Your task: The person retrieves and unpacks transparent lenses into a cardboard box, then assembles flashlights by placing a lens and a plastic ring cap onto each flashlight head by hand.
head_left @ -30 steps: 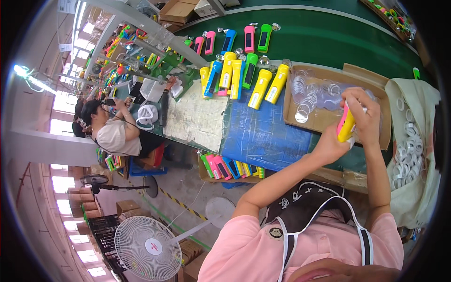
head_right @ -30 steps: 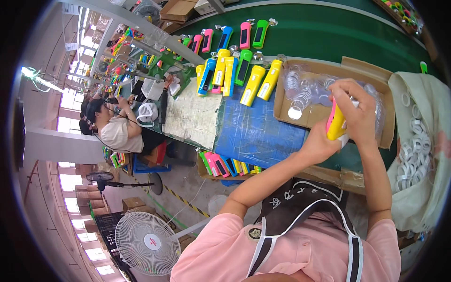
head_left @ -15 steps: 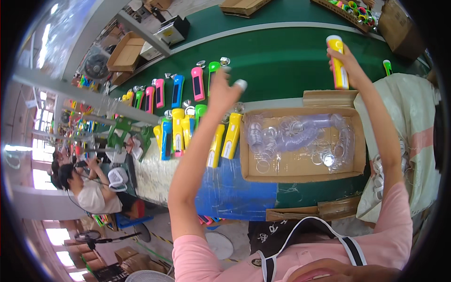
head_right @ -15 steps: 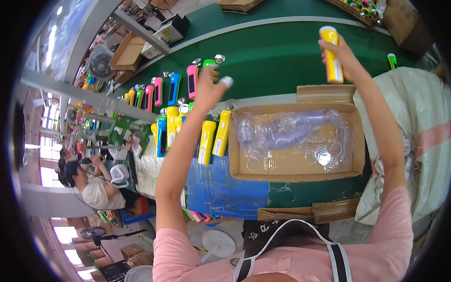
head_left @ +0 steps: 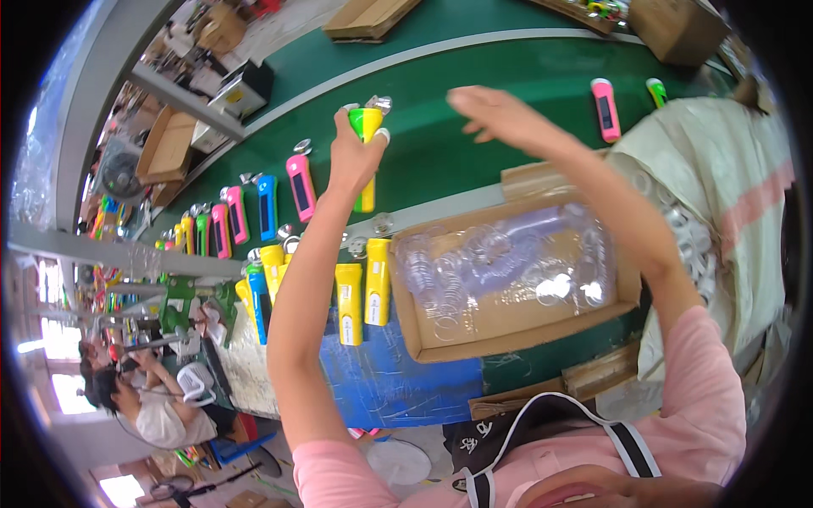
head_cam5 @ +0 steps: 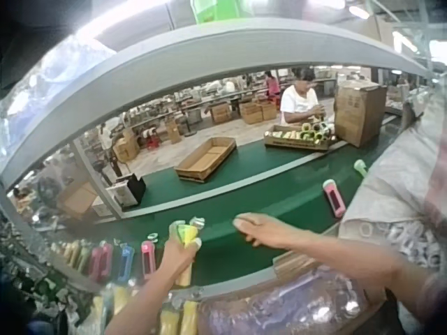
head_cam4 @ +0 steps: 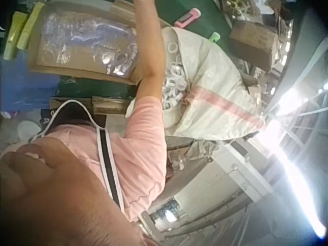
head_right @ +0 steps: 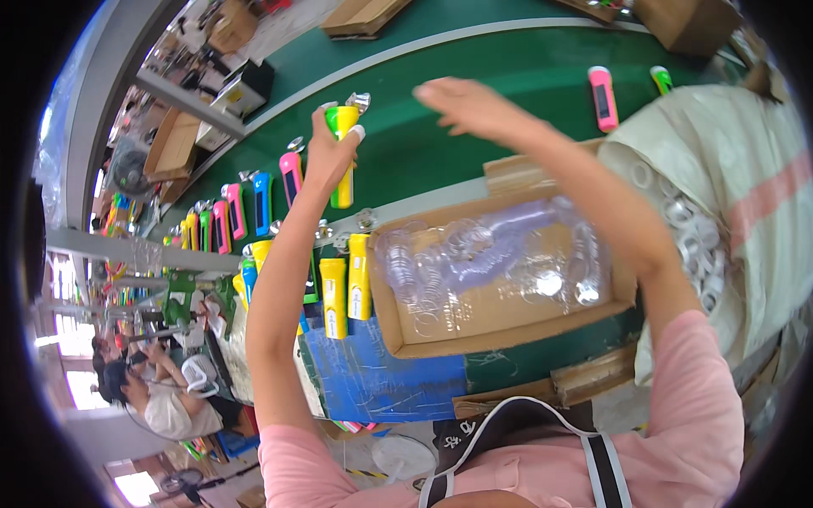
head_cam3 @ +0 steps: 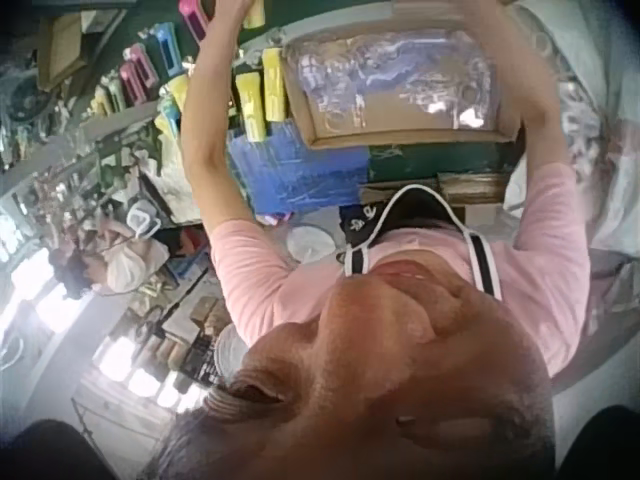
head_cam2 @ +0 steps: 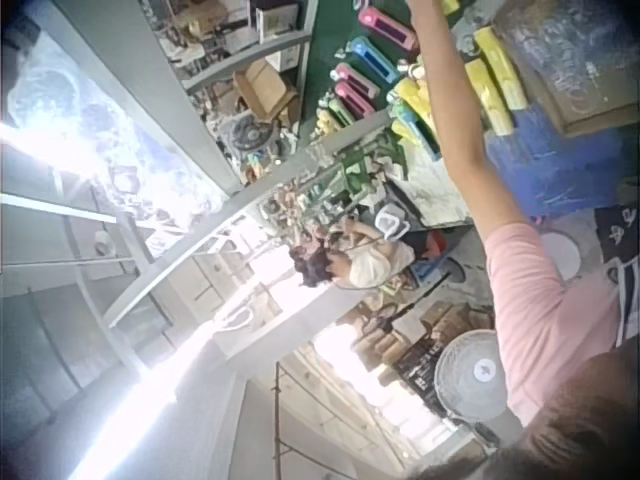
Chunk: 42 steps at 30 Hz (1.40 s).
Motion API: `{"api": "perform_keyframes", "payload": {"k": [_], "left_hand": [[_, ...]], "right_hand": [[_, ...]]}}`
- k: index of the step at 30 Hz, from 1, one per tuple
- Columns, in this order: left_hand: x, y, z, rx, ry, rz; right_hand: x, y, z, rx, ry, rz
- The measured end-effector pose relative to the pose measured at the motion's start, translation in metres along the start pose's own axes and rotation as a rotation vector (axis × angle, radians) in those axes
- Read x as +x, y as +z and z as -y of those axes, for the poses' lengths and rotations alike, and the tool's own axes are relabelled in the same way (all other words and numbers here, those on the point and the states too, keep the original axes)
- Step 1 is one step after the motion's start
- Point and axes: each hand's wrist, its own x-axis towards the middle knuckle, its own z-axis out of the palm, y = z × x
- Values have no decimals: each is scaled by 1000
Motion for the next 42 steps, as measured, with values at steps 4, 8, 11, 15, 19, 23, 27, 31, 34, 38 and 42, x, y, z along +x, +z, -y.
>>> {"api": "perform_keyframes", "payload": {"k": [4, 8, 11, 15, 19, 23, 27, 31, 34, 38, 42], "left_hand": [[-101, -18, -80, -271, 187, 88], [-198, -22, -98, -459, 202, 81], [-267, -11, -98, -687, 70, 228], [-338, 40, -61, -975, 58, 336], [-361, 92, -48, -1001, 36, 223], [-371, 119, -37, -870, 19, 3], [-371, 131, -41, -834, 81, -100], [-372, 127, -40, -913, 36, -123], [-369, 123, -43, -957, 60, -138], [-367, 128, -36, -862, 142, -135], [-367, 129, -37, -1016, 62, -126]], "right_hand": [[-45, 58, 36, 493, -189, -80], [-128, 80, 56, 587, -233, -155], [-202, 56, 61, -375, -868, -227], [-269, 58, 54, -693, -1159, 120], [-296, 59, 24, -756, -833, 376], [-242, 51, 0, -315, -101, 212], [-152, 49, -85, -766, -444, -228], [-115, 52, -70, -812, -70, 237], [-122, 45, -74, -780, -128, 254], [-154, 36, -94, -870, -490, -131], [-183, 17, -85, -1023, -370, -277]]}}
